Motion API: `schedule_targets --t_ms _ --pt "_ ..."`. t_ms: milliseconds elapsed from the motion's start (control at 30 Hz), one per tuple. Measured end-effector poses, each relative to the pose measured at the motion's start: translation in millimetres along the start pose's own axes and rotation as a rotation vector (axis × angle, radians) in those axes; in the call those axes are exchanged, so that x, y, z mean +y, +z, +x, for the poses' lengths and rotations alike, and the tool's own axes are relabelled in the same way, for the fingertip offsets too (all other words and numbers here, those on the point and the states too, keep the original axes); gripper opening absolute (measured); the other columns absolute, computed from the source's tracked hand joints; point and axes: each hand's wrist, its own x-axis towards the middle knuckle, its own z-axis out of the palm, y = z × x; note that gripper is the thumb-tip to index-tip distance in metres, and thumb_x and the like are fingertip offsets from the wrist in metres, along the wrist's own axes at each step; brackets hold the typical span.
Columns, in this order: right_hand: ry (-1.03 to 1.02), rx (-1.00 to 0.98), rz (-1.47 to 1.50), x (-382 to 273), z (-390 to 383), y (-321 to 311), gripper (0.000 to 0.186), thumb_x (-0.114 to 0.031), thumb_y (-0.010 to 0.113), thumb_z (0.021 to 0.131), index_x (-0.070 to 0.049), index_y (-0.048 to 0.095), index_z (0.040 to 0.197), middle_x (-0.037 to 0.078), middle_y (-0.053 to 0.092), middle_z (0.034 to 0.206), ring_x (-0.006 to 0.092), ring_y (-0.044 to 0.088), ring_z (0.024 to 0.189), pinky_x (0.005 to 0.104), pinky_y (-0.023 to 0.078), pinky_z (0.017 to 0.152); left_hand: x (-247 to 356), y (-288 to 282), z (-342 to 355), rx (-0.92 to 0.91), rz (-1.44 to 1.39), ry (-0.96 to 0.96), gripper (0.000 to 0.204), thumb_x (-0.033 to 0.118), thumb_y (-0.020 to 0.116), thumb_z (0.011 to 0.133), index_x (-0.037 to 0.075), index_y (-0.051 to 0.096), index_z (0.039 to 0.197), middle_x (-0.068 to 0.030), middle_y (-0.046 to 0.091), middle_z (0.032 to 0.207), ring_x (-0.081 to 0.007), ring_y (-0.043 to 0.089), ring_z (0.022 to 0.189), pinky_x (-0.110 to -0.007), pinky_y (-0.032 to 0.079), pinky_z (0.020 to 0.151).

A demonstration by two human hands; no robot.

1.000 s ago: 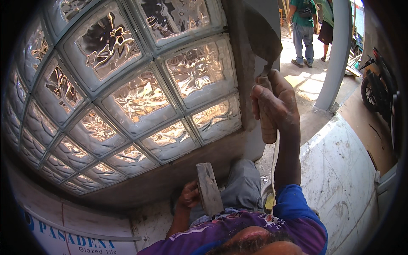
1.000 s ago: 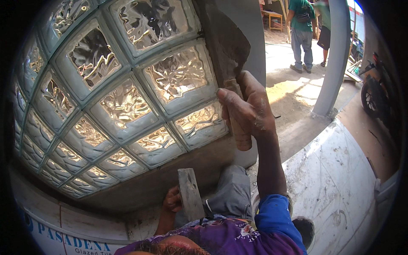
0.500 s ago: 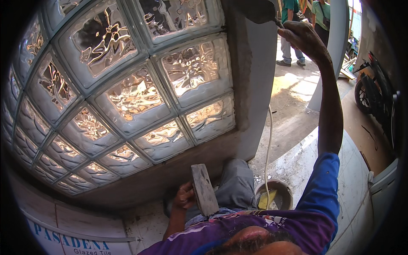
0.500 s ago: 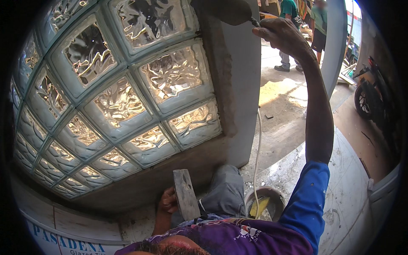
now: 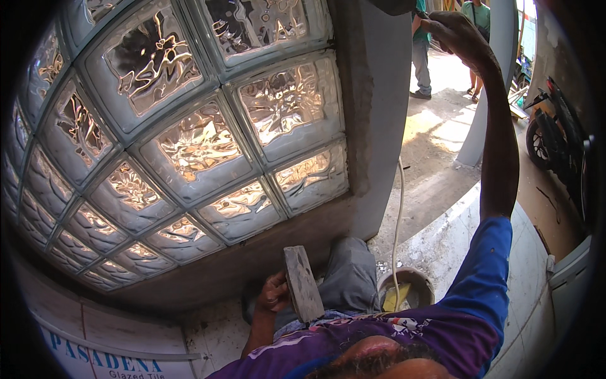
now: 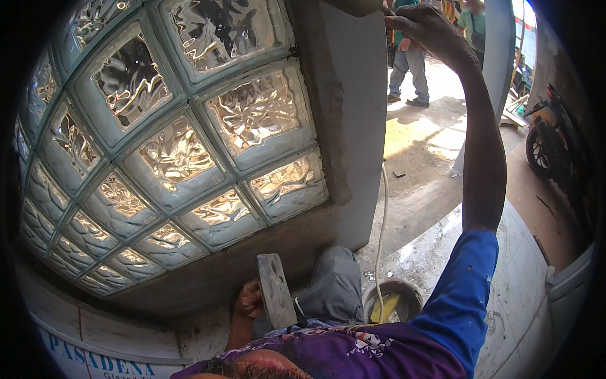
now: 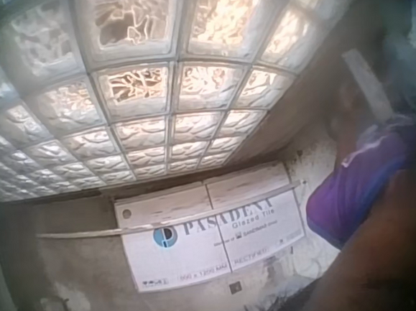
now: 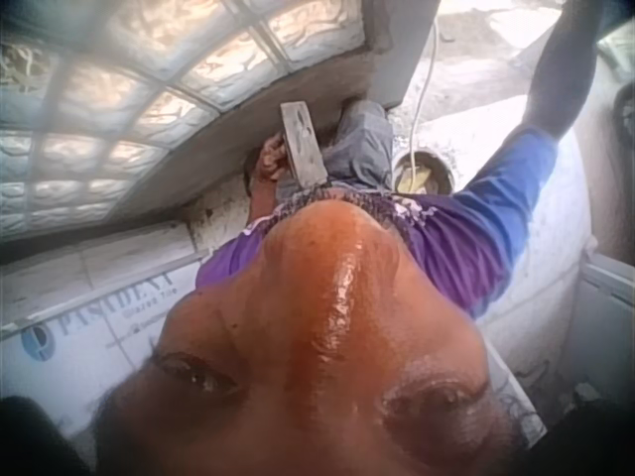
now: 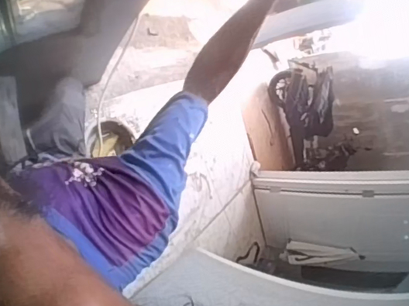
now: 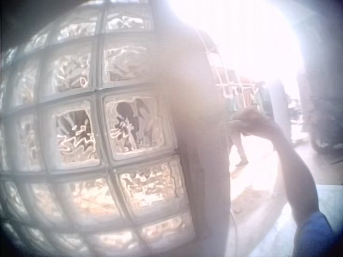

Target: The person applies mortar to the edge of a wall next to glass bricks using a trowel and a hawk, smoothing the surface by hand and with the tools.

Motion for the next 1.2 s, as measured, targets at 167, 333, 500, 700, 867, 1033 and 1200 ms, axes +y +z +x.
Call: schedule_targets --t_ms 167,333,500,700,867,1033,1200 --pt "0.095 0.153 0.219 -9 -22 8 0.037 -0.034 0.047 0.092 -0.004 0.050 0.072 0.001 0.039 0.055 0.0072 0.041 0.044 0.0254 0.033 0.044 -1 1 0 -0.008 -0.027 0.002 0.045 0.008 0.059 0.086 0.002 0.046 0.129 -0.0109 0.056 0.121 -0.0226 0.055 0.110 -0.039 0.043 0.095" --pt "0.069 -0.136 0.384 -28 -41 27 0.039 -0.035 0.054 0.090 0.000 0.057 0.073 0.001 0.047 0.056 0.0073 0.045 0.048 0.0242 0.037 0.044 0 4 3 -0.042 -0.063 -0.026 0.045 0.007 0.058 0.086 0.002 0.046 0.129 -0.0115 0.056 0.121 -0.0233 0.055 0.111 -0.039 0.043 0.095" --pt "0.094 -0.174 0.274 -22 -28 37 0.036 -0.033 0.052 0.087 0.000 0.059 0.076 0.002 0.046 0.056 0.0087 0.047 0.048 0.0247 0.037 0.044 2 2 0 -0.018 -0.029 -0.010 0.046 0.008 0.059 0.085 0.001 0.046 0.129 -0.0123 0.056 0.121 -0.0237 0.055 0.111 -0.039 0.043 0.095" --pt "0.186 -0.233 0.320 -2 -36 12 0.029 -0.028 0.054 0.085 -0.001 0.060 0.075 0.002 0.047 0.057 0.0079 0.044 0.045 0.0240 0.035 0.042 -4 -8 -3 -0.008 -0.031 -0.019 0.048 0.008 0.061 0.084 0.000 0.046 0.129 -0.0133 0.056 0.120 -0.0239 0.056 0.109 -0.039 0.044 0.094" --pt "0.325 -0.037 0.540 4 -90 39 0.031 -0.027 0.056 0.089 0.002 0.059 0.078 0.001 0.048 0.060 0.0061 0.043 0.050 0.0219 0.033 0.044 -1 5 -5 0.019 0.004 0.048 0.048 0.011 0.061 0.085 0.000 0.045 0.129 -0.0138 0.057 0.118 -0.0237 0.058 0.106 -0.037 0.047 0.089" --pt "0.368 0.053 0.995 -71 -144 103 0.045 -0.026 0.049 0.081 0.007 0.052 0.112 0.008 0.054 0.085 0.0137 0.054 0.072 0.0264 0.045 0.069 4 -3 1 0.042 0.111 -0.013 0.047 0.013 0.060 0.086 -0.001 0.044 0.128 -0.0127 0.058 0.116 -0.0228 0.058 0.105 -0.036 0.047 0.089" --pt "0.391 0.220 1.098 -153 -140 156 0.027 -0.016 0.059 0.086 0.005 0.047 0.097 0.013 0.059 0.071 0.0158 0.059 0.057 0.0299 0.049 0.052 14 22 4 0.028 0.110 0.040 0.047 0.011 0.060 0.085 -0.002 0.044 0.128 -0.0125 0.058 0.115 -0.0220 0.059 0.103 -0.035 0.047 0.087"
